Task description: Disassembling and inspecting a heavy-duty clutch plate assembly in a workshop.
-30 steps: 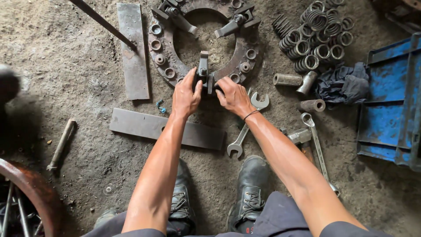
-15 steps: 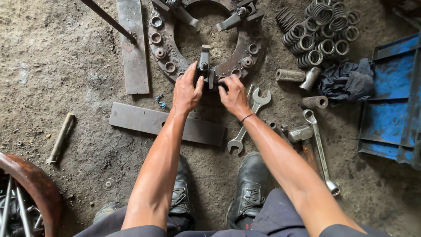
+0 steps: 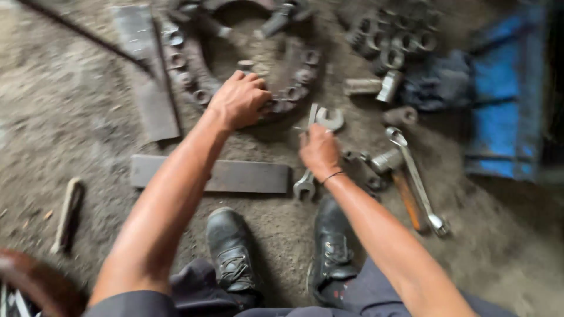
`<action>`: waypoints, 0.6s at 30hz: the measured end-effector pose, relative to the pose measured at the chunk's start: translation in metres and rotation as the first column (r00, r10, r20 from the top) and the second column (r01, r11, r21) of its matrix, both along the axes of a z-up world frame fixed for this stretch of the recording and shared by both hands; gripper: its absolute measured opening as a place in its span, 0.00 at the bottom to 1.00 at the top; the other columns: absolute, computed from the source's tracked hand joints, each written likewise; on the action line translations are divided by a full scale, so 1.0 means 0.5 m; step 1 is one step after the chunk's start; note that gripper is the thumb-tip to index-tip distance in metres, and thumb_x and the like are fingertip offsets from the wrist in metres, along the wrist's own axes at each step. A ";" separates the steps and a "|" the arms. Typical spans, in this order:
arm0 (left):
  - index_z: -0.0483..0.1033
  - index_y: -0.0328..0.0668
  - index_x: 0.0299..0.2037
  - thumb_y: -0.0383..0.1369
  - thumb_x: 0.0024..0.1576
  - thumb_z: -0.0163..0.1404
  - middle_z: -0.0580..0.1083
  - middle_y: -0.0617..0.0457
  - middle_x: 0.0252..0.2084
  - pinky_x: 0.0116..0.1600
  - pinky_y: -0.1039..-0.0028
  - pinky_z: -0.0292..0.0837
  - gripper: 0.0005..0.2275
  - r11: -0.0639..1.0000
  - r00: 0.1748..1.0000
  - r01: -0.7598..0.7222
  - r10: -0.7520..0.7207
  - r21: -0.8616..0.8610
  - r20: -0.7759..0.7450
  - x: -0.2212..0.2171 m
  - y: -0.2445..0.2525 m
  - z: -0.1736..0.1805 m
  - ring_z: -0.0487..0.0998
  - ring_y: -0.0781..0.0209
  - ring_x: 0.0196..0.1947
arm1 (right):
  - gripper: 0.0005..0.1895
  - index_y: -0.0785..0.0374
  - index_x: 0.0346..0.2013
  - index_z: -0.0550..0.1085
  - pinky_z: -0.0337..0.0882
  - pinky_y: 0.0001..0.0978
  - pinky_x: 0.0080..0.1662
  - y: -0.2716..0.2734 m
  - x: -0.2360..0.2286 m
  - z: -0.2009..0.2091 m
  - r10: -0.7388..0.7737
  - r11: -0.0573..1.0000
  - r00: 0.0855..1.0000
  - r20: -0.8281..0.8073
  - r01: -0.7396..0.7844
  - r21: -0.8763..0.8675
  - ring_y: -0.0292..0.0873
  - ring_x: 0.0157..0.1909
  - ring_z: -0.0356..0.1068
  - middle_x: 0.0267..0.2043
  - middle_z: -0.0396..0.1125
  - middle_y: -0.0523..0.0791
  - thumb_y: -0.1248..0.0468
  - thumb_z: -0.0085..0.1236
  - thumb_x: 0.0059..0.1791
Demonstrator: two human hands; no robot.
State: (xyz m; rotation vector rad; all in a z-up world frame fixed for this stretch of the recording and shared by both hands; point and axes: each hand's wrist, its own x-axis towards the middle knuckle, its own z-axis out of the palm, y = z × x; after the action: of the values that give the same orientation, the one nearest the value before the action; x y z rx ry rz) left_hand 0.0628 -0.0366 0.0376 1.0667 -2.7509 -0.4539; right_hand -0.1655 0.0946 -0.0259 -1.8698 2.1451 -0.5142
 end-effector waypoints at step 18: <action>0.82 0.46 0.34 0.37 0.48 0.58 0.79 0.54 0.44 0.52 0.59 0.75 0.08 0.966 0.855 0.254 -0.252 0.059 0.452 -0.072 -0.076 -0.046 0.74 0.51 0.55 | 0.13 0.62 0.32 0.75 0.70 0.56 0.39 0.216 -0.183 0.088 -0.609 0.793 0.791 -0.065 0.605 -0.069 0.61 0.36 0.74 0.32 0.74 0.55 0.55 0.61 0.49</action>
State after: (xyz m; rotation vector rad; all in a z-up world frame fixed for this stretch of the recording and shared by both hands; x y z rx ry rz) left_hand 0.0266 -0.0748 0.0148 0.9048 -3.3327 -0.2505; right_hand -0.2571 0.2024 0.0183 -1.1845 2.8091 -0.6115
